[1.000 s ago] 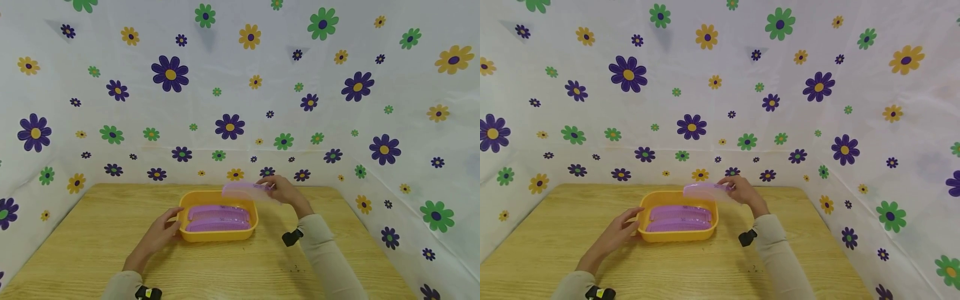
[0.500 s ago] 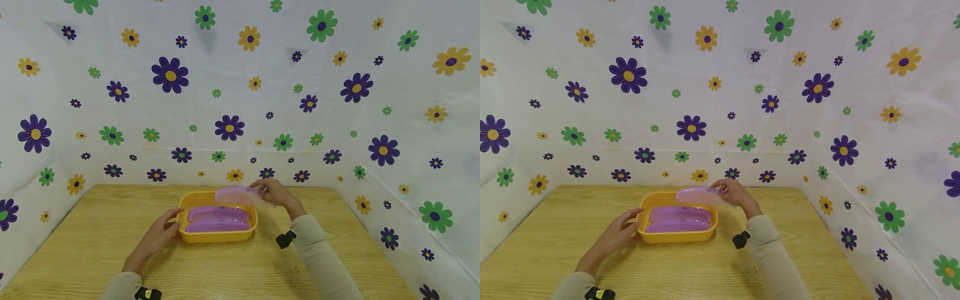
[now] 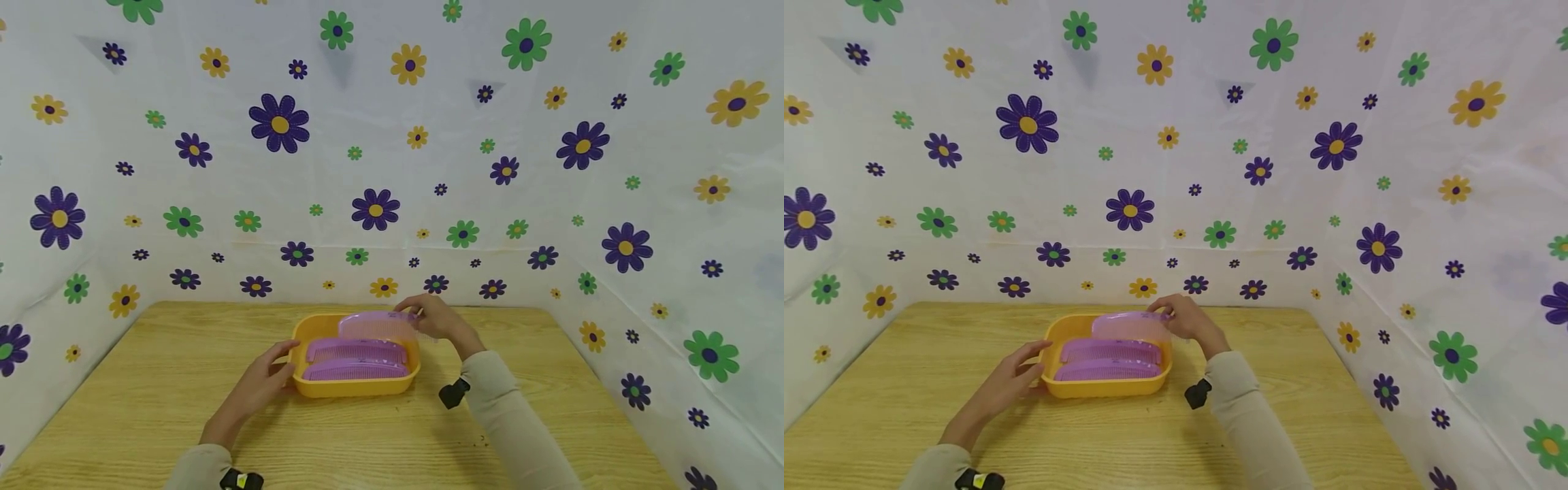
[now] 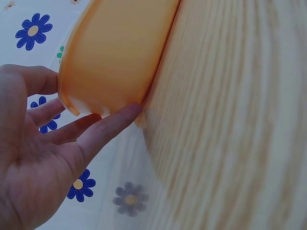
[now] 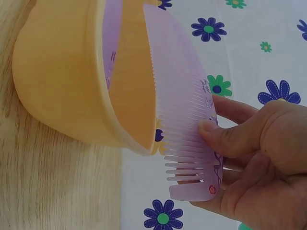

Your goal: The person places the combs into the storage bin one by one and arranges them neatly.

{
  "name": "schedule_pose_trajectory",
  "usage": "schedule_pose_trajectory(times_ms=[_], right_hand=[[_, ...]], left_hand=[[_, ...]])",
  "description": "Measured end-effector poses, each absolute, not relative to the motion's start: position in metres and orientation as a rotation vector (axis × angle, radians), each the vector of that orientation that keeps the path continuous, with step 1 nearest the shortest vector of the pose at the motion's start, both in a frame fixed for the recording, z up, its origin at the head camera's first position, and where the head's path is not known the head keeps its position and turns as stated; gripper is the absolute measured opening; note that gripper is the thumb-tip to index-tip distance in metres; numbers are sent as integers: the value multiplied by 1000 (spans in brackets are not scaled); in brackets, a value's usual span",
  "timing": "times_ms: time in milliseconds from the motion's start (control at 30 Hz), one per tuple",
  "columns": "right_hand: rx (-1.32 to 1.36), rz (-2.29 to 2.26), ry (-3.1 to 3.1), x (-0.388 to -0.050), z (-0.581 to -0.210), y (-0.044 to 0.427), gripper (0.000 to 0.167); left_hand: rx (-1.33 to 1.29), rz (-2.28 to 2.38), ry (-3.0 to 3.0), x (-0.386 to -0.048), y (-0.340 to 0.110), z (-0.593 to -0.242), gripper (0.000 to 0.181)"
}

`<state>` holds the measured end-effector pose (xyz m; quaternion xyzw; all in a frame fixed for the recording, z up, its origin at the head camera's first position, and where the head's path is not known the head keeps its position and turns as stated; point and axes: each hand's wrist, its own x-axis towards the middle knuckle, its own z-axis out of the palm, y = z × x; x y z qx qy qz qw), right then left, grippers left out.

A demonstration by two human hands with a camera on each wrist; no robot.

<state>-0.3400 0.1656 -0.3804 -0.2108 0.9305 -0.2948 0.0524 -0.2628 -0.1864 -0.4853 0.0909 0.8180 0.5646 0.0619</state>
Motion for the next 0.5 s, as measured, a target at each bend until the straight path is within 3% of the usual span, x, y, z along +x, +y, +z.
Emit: schedule_pose_trajectory(times_ms=[500], right_hand=[[-696,-864,2808,-341,-381,145,44]], left_hand=[[266,1701,2478,-264,-186,-485,49]])
